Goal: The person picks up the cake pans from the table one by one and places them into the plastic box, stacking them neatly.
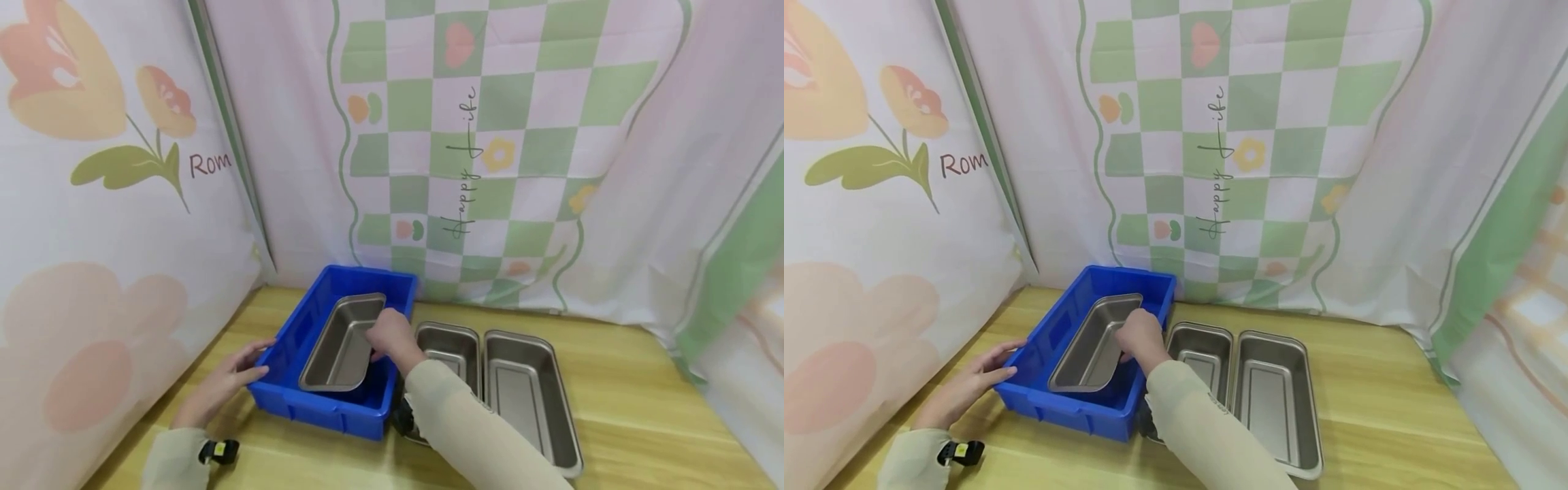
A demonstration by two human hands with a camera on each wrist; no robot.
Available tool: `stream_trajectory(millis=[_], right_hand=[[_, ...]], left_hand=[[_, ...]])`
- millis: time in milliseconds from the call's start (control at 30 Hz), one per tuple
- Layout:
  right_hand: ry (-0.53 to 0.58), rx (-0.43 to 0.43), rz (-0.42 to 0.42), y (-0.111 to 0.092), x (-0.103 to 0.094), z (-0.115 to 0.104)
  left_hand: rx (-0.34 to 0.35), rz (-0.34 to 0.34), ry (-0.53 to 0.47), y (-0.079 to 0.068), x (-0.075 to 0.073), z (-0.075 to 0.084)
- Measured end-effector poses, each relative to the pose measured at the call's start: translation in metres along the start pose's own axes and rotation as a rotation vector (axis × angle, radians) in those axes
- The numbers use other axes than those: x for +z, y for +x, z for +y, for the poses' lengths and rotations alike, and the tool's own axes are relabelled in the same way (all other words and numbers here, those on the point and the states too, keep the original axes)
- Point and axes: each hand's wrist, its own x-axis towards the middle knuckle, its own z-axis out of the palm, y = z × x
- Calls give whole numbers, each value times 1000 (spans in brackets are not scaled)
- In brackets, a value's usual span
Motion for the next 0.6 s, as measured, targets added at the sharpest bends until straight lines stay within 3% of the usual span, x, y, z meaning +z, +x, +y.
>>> stream_trajectory(millis=[100, 267, 433, 600], right_hand=[[-44, -3, -7, -1, -1, -1], [17, -18, -6, -7, -9, 3], [206, 12, -69, -14, -26, 10], [341, 36, -108, -25, -49, 22]], left_hand=[[0, 4, -10, 1, 0, 0], [24, -6, -8, 2, 2, 1], [44, -23, -23, -1, 3, 3], [-2, -12, -17, -3, 3, 4]])
